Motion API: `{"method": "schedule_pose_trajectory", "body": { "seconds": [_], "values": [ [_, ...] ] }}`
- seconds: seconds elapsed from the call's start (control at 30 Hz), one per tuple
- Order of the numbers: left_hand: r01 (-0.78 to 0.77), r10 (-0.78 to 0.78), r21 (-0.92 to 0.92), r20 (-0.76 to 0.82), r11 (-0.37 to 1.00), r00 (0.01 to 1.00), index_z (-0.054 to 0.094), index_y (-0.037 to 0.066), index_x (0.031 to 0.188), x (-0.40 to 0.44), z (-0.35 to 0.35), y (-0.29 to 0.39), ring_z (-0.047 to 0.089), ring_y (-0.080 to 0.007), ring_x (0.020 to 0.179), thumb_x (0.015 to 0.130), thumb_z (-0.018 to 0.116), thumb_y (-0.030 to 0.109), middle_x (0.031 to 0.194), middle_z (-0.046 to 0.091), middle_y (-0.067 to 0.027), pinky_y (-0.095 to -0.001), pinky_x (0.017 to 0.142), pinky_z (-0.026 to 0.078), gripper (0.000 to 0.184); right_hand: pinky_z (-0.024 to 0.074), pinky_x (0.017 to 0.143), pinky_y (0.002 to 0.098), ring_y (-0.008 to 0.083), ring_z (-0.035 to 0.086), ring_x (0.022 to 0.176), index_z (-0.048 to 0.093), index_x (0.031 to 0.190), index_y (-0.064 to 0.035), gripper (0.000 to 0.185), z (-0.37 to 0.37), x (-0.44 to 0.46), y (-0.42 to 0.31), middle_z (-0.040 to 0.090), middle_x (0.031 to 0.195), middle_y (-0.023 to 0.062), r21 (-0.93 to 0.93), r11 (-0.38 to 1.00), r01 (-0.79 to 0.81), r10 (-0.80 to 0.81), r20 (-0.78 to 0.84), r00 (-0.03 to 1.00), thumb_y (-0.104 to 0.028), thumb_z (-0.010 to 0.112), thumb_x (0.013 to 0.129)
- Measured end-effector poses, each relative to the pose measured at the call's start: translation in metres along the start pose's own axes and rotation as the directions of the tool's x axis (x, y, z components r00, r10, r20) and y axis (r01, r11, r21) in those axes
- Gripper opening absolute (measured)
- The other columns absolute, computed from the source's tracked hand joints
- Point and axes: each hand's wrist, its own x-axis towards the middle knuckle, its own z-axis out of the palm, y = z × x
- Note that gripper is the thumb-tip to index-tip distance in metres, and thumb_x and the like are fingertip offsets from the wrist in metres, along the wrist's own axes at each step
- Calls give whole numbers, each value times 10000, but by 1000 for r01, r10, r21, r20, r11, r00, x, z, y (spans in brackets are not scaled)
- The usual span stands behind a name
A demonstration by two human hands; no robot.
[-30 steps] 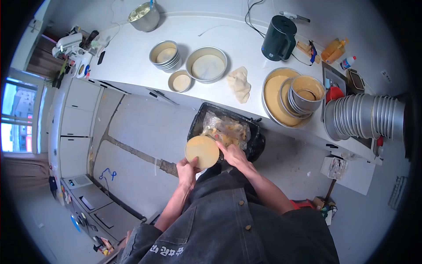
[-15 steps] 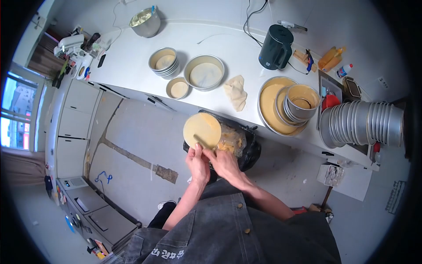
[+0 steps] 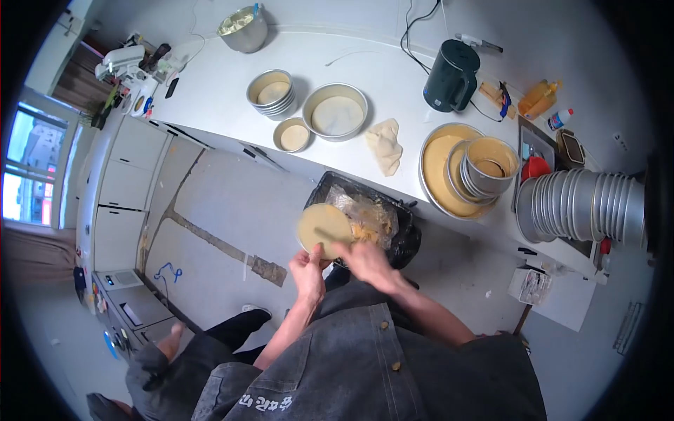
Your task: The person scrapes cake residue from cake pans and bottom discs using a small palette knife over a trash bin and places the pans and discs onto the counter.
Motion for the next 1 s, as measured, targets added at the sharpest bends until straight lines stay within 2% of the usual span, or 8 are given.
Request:
{"method": "schedule_pose_trajectory", "body": {
  "seconds": [0.07,0.13,0.27,0.43,0.53,0.6,0.73,1.0],
  "values": [
    [13,-12,52,-21,999,1000,662,-128,1072,1,-4,7,735,-236,850,1003,637,91,982,729,-172,-373,796,626,230,555,685,563,487,691,700,745,803,55,800,1,-8,-19,690,796,315,39,998,51,-52,23,998,-619,388,1042],
    [45,-47,115,16,992,999,679,-125,1045,-2,-10,26,731,-229,834,981,653,77,951,730,-168,-380,783,617,213,556,769,551,495,703,804,749,882,64,830,0,5,-14,705,897,319,85,947,-309,290,183,939,-644,347,1041],
    [98,-110,190,56,977,992,682,-126,1076,-3,-39,30,738,-242,790,963,669,70,943,736,-179,-372,730,628,227,503,957,484,446,691,1036,745,1002,78,924,-20,22,27,716,956,315,236,811,-535,496,207,843,-719,279,1012],
    [114,-131,252,52,961,990,674,-129,1128,6,-37,36,739,-251,748,952,673,48,941,740,-188,-362,657,632,249,522,872,449,363,716,957,723,1042,69,647,-16,14,17,730,924,259,475,843,-253,289,-2,957,-545,521,1022],
    [139,-146,318,-3,938,989,664,-107,1146,10,-25,46,730,-238,862,936,666,24,1011,734,-166,-387,807,606,248,526,793,442,345,711,864,717,987,63,556,-23,15,-14,707,824,251,504,822,-265,289,33,957,-478,589,1010],
    [57,-45,-122,102,991,994,604,-116,1245,20,-19,40,705,-246,1035,973,656,56,1155,709,-175,-380,888,593,326,516,676,483,391,677,684,711,869,45,585,-7,16,-21,670,718,232,459,852,-251,294,-23,956,-504,569,1014],
    [10,3,-330,40,944,999,585,-60,1265,9,11,43,648,-222,1137,1019,581,68,1244,667,-126,-371,1003,514,278,530,679,526,472,689,724,724,876,92,726,-19,7,-58,659,724,312,291,931,-222,216,54,975,-585,506,1018],
    [31,-35,-99,-45,995,998,567,-110,1273,14,-15,41,661,-259,1099,1012,573,32,1221,662,-161,-406,991,528,298,556,766,538,496,706,833,746,819,72,921,-5,14,0,684,764,317,253,876,-411,417,34,908,-735,341,998]
  ]
}}
